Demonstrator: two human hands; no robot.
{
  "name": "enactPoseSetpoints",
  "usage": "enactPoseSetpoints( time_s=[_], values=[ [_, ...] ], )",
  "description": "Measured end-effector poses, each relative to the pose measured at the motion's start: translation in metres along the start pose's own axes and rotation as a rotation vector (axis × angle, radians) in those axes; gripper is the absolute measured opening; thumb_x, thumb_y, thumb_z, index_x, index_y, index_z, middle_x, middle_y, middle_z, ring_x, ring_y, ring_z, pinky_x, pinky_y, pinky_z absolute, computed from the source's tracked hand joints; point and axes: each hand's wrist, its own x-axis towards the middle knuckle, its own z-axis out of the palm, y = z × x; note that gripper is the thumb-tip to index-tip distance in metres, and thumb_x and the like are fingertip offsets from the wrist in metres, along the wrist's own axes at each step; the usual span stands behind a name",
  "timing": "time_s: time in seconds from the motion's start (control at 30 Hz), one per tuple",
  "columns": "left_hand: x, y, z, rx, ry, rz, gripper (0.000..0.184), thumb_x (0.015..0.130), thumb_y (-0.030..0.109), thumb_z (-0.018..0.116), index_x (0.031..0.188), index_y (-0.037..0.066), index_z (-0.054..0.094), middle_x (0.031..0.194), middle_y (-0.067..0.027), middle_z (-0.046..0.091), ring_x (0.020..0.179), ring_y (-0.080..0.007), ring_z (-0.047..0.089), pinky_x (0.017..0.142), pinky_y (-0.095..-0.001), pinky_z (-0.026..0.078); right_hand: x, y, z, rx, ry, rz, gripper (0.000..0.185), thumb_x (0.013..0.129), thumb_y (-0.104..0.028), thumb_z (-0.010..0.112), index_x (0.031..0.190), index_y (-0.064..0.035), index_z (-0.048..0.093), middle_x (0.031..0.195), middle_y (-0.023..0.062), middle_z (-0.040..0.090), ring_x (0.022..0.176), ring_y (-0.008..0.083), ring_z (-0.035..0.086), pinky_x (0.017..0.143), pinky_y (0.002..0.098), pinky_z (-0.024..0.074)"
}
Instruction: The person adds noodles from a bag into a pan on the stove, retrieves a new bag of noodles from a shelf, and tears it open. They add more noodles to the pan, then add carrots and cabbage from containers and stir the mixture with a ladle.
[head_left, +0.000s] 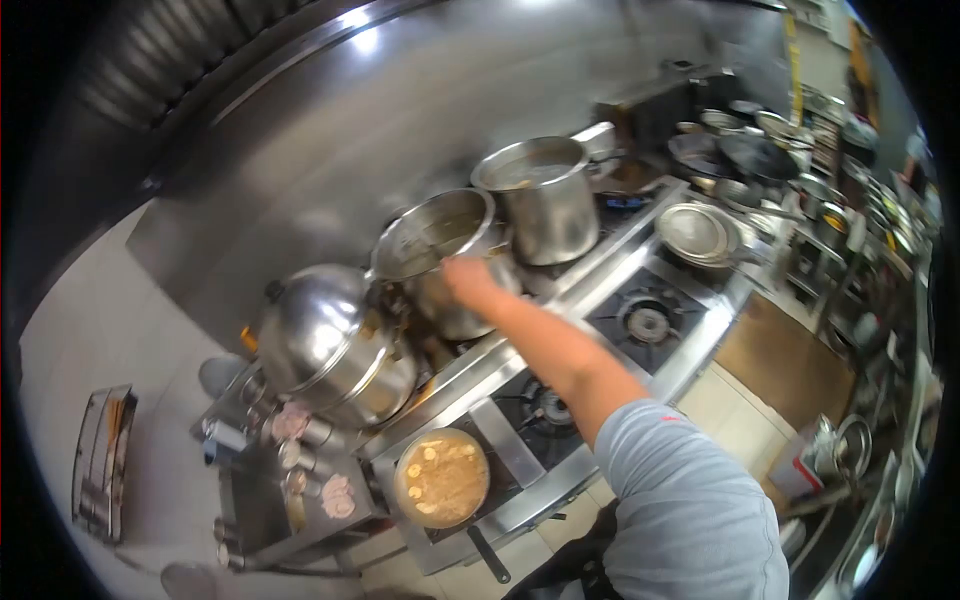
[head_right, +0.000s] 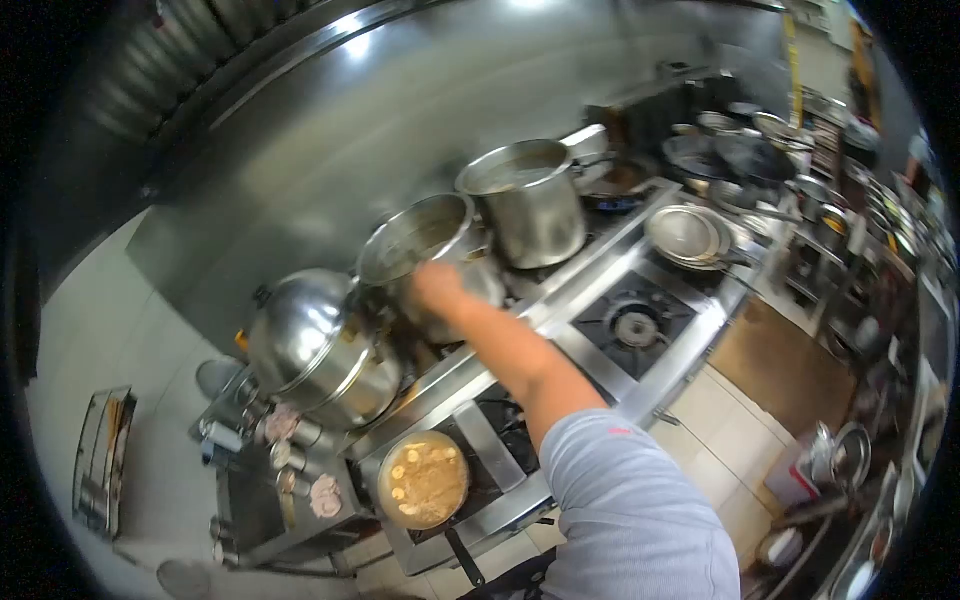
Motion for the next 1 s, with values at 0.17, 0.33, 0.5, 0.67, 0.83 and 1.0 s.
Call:
enactPoseSetpoints(
  time_s=[0.17, 0.33, 0.5, 0.67, 0.83, 1.0],
  values=[
    [0.032, 0.023, 0.002, 0.194, -0.281, 0.168, 0.04, 0.091, 0.04, 0.056, 0.116, 0.008, 0.057, 0.092, -0.0098, 0.066, 0.076, -0.0192, 0.063, 0.061, -0.034, 0.052, -0.233, -0.072, -0.079, 0.33, -0.121, 0.249, 0.028, 0.078, -0.014, 0.057, 0.104, -0.0037, 0.054, 0.099, 0.0189, 0.055, 0.089, 0.0374, 0.056, 0.071, 0.0467, 0.0496],
    [0.047, 0.036, 0.03, 0.434, -0.616, 0.336, 0.04, 0.091, 0.04, 0.055, 0.115, 0.008, 0.057, 0.091, -0.0098, 0.066, 0.075, -0.0192, 0.063, 0.061, -0.0338, 0.051, -0.595, -0.087, -0.003, 0.438, -0.711, 0.415, 0.03, 0.074, -0.026, 0.064, 0.09, 0.0001, 0.063, 0.091, 0.0227, 0.062, 0.088, 0.0362, 0.06, 0.076, 0.0458, 0.0488],
    [0.018, 0.039, 0.074, 0.656, -0.912, 0.454, 0.04, 0.091, 0.04, 0.055, 0.115, 0.008, 0.057, 0.091, -0.0098, 0.065, 0.074, -0.0191, 0.063, 0.061, -0.0336, 0.051, -0.853, -0.152, -0.147, 0.273, -0.93, 0.97, 0.027, 0.074, -0.026, 0.063, 0.084, -0.002, 0.07, 0.092, 0.0202, 0.067, 0.086, 0.035, 0.065, 0.072, 0.0437, 0.0516],
    [-0.038, 0.024, 0.123, 0.802, -1.157, 0.534, 0.04, 0.091, 0.04, 0.055, 0.114, 0.007, 0.057, 0.09, -0.0098, 0.065, 0.074, -0.019, 0.062, 0.061, -0.0334, 0.051, -0.933, -0.244, -0.262, 0.188, -1.125, 1.122, 0.024, 0.074, -0.018, 0.061, 0.09, -0.0045, 0.071, 0.091, 0.0162, 0.069, 0.087, 0.0323, 0.066, 0.073, 0.0434, 0.0529],
    [-0.106, -0.001, 0.161, 0.873, -1.332, 0.588, 0.04, 0.092, 0.04, 0.055, 0.114, 0.007, 0.057, 0.089, -0.0098, 0.065, 0.073, -0.019, 0.062, 0.061, -0.0332, 0.051, -0.975, -0.297, -0.26, 0.025, -0.832, 1.044, 0.016, 0.073, -0.014, 0.059, 0.079, -0.0028, 0.07, 0.08, 0.0154, 0.068, 0.075, 0.0315, 0.066, 0.064, 0.0425, 0.0516],
    [-0.165, -0.032, 0.194, 0.893, -1.428, 0.611, 0.04, 0.092, 0.04, 0.054, 0.114, 0.006, 0.057, 0.089, -0.0098, 0.065, 0.072, -0.0189, 0.062, 0.061, -0.033, 0.051, -0.943, -0.265, -0.366, 0.237, -0.966, 1.013, 0.028, 0.084, -0.023, 0.056, 0.079, 0.0015, 0.068, 0.071, 0.0148, 0.065, 0.062, 0.0291, 0.064, 0.06, 0.039, 0.0524]
  ],
)
